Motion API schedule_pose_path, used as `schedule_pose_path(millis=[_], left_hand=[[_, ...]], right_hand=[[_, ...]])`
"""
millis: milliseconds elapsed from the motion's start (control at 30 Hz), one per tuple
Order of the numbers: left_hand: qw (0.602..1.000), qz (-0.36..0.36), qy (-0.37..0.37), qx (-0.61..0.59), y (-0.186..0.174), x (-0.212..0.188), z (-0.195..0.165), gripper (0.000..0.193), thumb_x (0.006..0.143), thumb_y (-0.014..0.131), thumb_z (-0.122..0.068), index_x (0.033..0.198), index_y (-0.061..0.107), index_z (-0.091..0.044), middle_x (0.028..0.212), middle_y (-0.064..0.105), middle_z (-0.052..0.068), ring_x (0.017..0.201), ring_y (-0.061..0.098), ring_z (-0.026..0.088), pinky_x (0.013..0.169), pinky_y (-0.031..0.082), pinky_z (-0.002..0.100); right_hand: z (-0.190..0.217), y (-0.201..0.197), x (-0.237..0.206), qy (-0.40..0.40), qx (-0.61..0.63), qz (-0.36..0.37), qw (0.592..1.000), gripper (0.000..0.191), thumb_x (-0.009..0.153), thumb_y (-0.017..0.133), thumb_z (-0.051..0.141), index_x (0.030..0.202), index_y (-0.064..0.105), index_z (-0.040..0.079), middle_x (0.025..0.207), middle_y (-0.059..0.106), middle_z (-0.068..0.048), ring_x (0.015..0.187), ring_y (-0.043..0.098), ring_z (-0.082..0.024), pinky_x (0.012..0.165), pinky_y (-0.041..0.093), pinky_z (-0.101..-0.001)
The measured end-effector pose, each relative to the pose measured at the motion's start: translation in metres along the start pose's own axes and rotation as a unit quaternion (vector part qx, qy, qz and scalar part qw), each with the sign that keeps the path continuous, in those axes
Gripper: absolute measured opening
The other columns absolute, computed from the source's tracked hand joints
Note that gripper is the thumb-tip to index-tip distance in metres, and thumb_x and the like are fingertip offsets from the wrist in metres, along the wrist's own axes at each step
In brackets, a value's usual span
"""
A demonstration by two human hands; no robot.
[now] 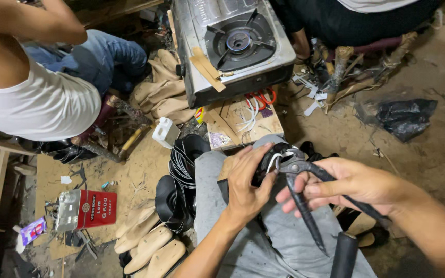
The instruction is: The person heats a black shoe upper over a gas burner, then stretches and presses it over a wooden shoe last on their lap. They use pincers and a hammer to pull, tuck and pound the upper's edges around the last, repositioning the shoe repeatedly while shaping it.
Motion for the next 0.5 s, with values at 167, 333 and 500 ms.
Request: schedule_pose_path(millis=[167,333,500], left_hand=[[1.0,0.0,0.004,0.005,-0.008,0.003,0.007,0.056,0.078,0.079,-0.005,0.132,0.063,-0.003,0.122,0.072,0.015,0.114,0.07,0.033,0.108,0.046,0.048],[0.996,0.012,-0.086,0.004,-0.012,0.008,0.036,0.057,0.076,0.081,-0.007,0.131,0.066,-0.005,0.106,0.075,0.012,0.097,0.071,0.029,0.091,0.05,0.039],[0.997,0.004,-0.081,-0.021,-0.015,0.011,0.044,0.058,0.078,0.077,-0.003,0.135,0.065,-0.006,0.112,0.074,0.012,0.099,0.07,0.029,0.091,0.051,0.038]], right_hand=[[-0.003,-0.009,0.006,0.113,0.021,-0.081,0.99,0.025,0.097,0.063,0.021,0.101,0.062,-0.004,0.079,0.065,-0.011,0.067,0.067,-0.019,0.068,0.065,-0.0411],[-0.018,0.013,0.036,-0.053,-0.118,-0.251,0.959,0.031,0.097,0.056,0.034,0.098,0.059,0.003,0.07,0.058,-0.004,0.05,0.054,-0.011,0.043,0.049,-0.0291],[-0.026,0.025,0.059,-0.187,-0.17,-0.27,0.929,0.034,0.102,0.051,0.037,0.1,0.06,0.003,0.07,0.059,-0.003,0.052,0.055,-0.01,0.048,0.048,-0.0269]])
Point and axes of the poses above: each hand's wrist, its own x-axis towards the middle knuckle, its own y-axis out of the palm, z = x × y, the point moved 7 cm from there along x, towards the middle knuckle
